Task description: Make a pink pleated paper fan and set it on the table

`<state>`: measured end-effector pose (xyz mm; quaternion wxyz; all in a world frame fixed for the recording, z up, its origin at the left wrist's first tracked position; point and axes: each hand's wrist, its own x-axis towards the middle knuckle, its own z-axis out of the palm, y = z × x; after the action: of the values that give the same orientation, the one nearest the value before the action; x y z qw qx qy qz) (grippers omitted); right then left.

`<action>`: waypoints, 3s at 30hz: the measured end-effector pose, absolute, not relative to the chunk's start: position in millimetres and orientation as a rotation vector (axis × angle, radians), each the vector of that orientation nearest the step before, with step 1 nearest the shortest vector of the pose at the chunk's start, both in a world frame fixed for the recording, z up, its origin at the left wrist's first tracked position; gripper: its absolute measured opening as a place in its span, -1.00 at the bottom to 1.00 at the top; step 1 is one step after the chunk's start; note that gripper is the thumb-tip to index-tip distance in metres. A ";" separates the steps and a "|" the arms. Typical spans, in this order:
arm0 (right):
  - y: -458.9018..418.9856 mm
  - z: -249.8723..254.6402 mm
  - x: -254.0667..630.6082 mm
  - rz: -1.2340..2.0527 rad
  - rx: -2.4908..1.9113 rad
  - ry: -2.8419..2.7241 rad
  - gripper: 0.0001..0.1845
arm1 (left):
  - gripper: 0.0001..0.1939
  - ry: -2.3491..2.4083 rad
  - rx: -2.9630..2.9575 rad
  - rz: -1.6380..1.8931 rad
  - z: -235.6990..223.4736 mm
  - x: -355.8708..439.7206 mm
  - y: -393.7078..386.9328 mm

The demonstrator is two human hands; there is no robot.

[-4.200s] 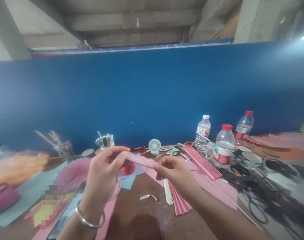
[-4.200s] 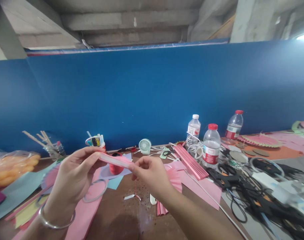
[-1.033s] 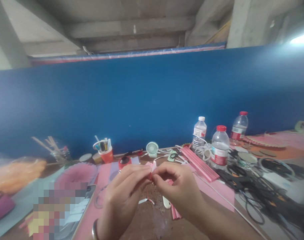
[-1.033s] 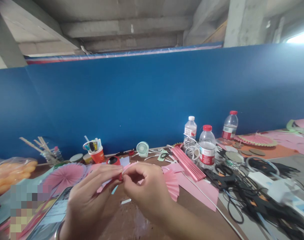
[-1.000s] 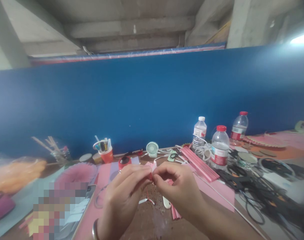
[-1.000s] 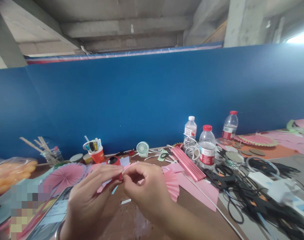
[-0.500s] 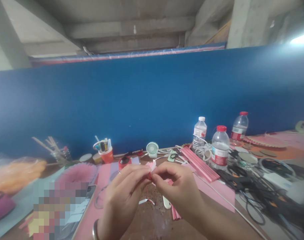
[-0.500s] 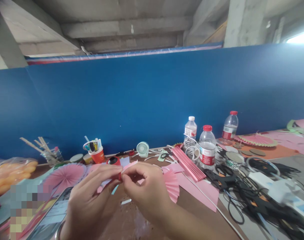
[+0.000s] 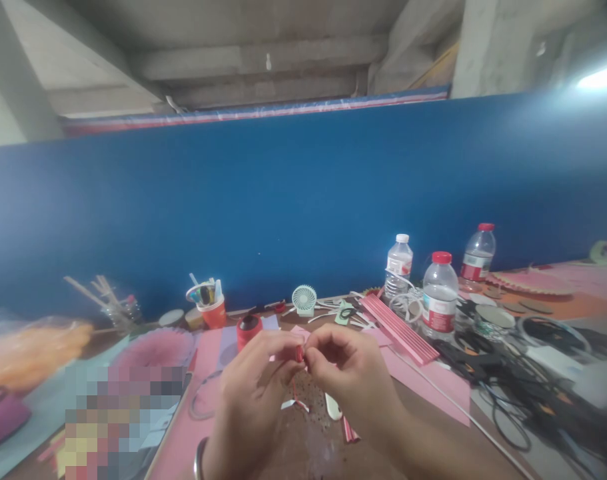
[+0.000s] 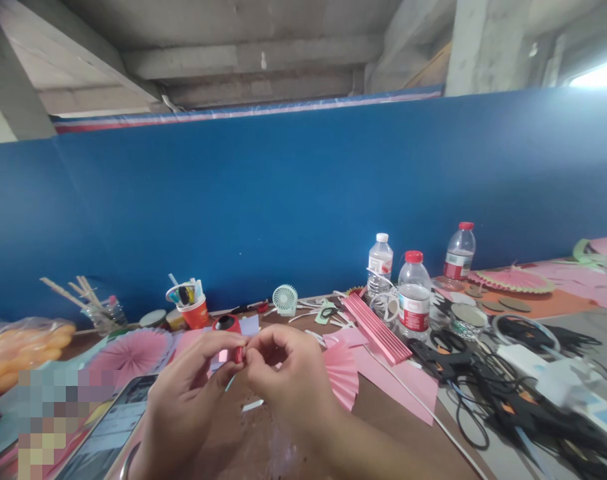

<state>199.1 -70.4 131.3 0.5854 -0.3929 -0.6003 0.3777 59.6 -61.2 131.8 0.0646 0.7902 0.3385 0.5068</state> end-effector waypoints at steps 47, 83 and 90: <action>-70.8 139.5 200.1 1.284 -0.718 -1.161 -0.87 | -0.76 0.769 2.332 1.656 124.1 59.9 -59.6; -70.4 130.5 197.1 1.159 -0.689 -1.216 -0.89 | -0.79 0.915 2.167 1.775 123.9 60.1 -59.8; -67.7 125.9 197.4 1.065 -0.712 -1.224 -0.91 | -0.73 1.028 2.245 1.746 127.9 61.3 -63.2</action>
<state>197.4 -67.7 125.9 0.6326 -0.3113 -0.5351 0.4655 61.3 -63.2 127.9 0.0584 0.7411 0.3394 0.5763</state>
